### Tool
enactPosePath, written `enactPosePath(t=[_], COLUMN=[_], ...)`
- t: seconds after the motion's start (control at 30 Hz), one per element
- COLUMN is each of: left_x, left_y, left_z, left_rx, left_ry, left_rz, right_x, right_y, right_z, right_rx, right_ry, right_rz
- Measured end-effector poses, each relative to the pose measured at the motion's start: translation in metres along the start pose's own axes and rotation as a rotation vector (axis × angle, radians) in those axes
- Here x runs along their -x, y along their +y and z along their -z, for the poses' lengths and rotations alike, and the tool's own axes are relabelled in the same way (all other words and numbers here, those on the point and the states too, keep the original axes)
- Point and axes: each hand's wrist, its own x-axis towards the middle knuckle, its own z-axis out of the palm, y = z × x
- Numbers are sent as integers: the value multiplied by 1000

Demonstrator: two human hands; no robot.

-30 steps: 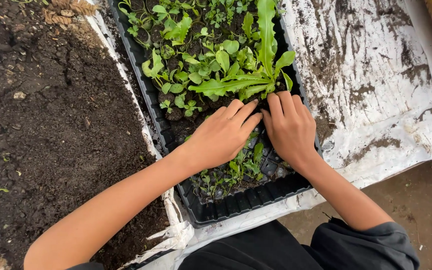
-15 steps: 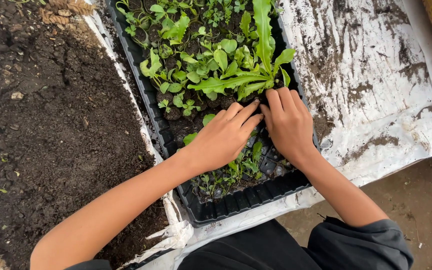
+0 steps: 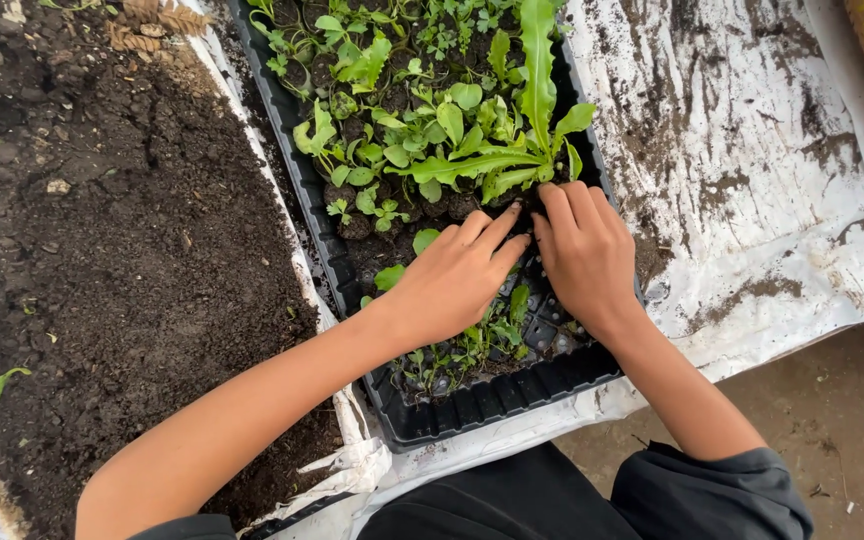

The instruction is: The person plants small green seedlings into a soil-filled tray by hand. They pick seedlings from a black tray, place them into the soil, and pat the soil around the base of each plant.

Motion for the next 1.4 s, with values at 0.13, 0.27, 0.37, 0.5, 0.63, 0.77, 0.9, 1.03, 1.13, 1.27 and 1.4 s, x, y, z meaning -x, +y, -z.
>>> enactPosePath(t=[0.13,0.27,0.37,0.5,0.63,0.77,0.9,1.03,1.13,1.27,1.4], left_x=[4,5,7,14,32,51,78,120,152,194,231], left_y=[1,5,8,12,18,21,31,31,27,34,38], left_z=[1,8,6,10,20,34,50,42,41,62,83], left_rx=[-14,10,-8,-41,-54,-117,-117,-135,-125,-191,-443], left_ry=[-11,-22,-8,3,36,13,81,126,104,214,392], left_rz=[7,-2,-16,-11,29,34,81,147,175,200,119], right_x=[0,3,4,1,3,5,4,4,-1,0,-12], right_y=[1,1,0,-5,-6,2,-1,4,-4,-28,-74], right_z=[5,1,1,8,9,8,11,12,34,43,69], right_rx=[-34,5,5,-25,-27,-121,-208,-274,-347,-316,-384], right_ry=[3,3,4,3,11,64,71,99,66,60,17], right_rz=[-31,-44,-46,-42,-33,-23,5,87,238,260,316])
